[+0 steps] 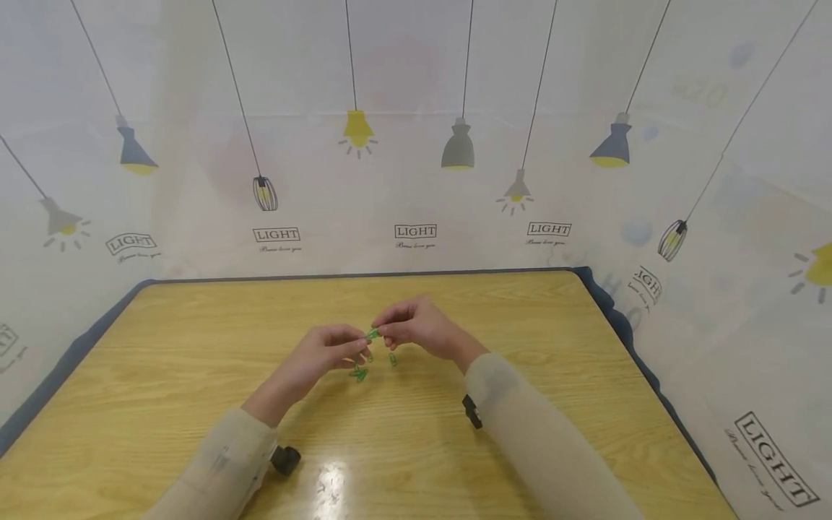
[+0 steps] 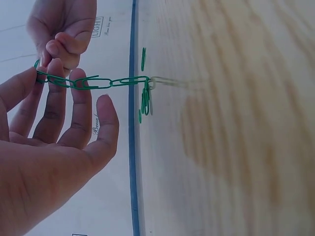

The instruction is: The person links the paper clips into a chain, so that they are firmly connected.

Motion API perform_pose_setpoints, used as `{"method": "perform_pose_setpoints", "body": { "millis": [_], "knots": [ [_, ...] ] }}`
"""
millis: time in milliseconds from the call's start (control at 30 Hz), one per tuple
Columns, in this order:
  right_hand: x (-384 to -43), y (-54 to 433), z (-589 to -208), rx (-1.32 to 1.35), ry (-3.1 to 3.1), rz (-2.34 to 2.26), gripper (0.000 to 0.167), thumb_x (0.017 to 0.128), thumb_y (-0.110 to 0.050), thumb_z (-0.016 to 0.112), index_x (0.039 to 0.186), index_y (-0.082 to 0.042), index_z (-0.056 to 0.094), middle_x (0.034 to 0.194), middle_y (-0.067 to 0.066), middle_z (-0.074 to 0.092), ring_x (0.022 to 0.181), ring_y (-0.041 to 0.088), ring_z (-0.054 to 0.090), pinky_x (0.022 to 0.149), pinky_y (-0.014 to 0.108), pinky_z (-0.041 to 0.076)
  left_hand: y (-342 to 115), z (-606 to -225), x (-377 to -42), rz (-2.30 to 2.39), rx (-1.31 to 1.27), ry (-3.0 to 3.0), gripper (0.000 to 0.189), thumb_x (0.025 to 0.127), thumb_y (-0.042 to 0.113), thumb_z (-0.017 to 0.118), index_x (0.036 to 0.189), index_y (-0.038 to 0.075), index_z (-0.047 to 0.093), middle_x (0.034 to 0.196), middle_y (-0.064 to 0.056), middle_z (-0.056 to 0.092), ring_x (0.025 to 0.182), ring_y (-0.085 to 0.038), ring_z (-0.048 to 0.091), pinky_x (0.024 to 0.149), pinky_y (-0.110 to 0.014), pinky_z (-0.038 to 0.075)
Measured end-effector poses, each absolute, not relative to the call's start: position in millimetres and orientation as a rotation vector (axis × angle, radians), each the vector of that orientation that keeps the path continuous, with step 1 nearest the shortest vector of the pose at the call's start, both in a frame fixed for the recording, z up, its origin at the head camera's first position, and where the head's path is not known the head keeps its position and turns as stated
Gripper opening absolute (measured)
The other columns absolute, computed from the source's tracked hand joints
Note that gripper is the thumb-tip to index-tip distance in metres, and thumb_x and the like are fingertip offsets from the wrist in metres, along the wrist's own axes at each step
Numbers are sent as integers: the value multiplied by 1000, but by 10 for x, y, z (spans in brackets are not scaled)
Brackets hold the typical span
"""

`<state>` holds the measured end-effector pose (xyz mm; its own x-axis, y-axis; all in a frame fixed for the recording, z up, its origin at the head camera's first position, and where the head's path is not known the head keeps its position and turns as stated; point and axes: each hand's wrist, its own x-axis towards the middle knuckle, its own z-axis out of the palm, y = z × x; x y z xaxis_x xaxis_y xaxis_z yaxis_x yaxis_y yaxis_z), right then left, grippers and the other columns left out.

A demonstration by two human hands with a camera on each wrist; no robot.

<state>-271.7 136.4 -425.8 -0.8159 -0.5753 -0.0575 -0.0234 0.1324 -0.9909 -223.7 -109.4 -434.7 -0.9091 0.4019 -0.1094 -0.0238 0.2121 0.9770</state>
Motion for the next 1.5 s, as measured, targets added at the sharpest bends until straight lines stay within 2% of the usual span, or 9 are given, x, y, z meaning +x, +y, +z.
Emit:
{"method": "perform_pose_setpoints", "body": {
  "millis": [67,267,533,733,967,1133,1333,1500],
  "knots": [
    [-2718,1360,-4257,-581,1980,-1726,19,104,-4,66,119,4,74,104,13,75,82,15,68,84,39,62,-1094,-4345,-2237,1741,354,2154,32,109,22,62,128,-2,69,111,-7,77,100,-20,72,100,-45,60],
    [-2705,1347,-4235,-581,1977,-1716,20,105,-6,65,120,5,73,107,18,74,82,15,68,88,46,61,-1087,-4335,-2235,1742,370,2149,34,109,22,62,130,-4,68,110,-6,77,99,-19,71,100,-44,60],
    [-2698,1341,-4205,-593,1975,-1703,20,105,-5,64,119,5,73,100,7,74,81,15,67,92,55,58,-1094,-4323,-2235,1749,389,2127,34,109,22,61,129,-5,68,108,-4,77,96,-16,71,99,-46,60],
    [-2684,1359,-4185,-578,1967,-1706,20,105,-3,64,120,7,71,100,12,72,80,13,66,90,53,58,-1114,-4323,-2238,1752,415,2102,34,109,23,62,128,-4,68,110,-5,77,97,-17,71,99,-44,60],
    [-2685,1385,-4181,-583,1964,-1699,23,104,-2,64,121,13,68,93,8,70,78,12,65,84,42,61,-1142,-4352,-2247,1744,422,2101,37,110,23,60,132,-7,65,113,-9,77,100,-20,72,100,-43,60],
    [-2699,1403,-4197,-584,1954,-1703,27,104,-1,64,124,17,65,96,13,70,78,13,65,83,41,61,-1143,-4345,-2241,1743,410,2102,38,110,23,61,132,-7,65,116,-13,77,100,-21,72,99,-43,60],
    [-2716,1428,-4214,-602,1965,-1692,22,104,-3,64,120,11,69,97,14,71,79,14,65,84,42,62,-1148,-4339,-2234,1753,404,2099,37,109,21,61,132,-8,65,114,-13,77,97,-18,72,99,-43,60],
    [-2713,1473,-4200,-590,1974,-1694,18,105,-3,63,118,7,70,96,7,71,80,13,65,84,40,62,-1166,-4343,-2229,1751,410,2108,35,109,21,61,130,-7,66,113,-11,77,97,-18,72,99,-44,60]
  ]
}}
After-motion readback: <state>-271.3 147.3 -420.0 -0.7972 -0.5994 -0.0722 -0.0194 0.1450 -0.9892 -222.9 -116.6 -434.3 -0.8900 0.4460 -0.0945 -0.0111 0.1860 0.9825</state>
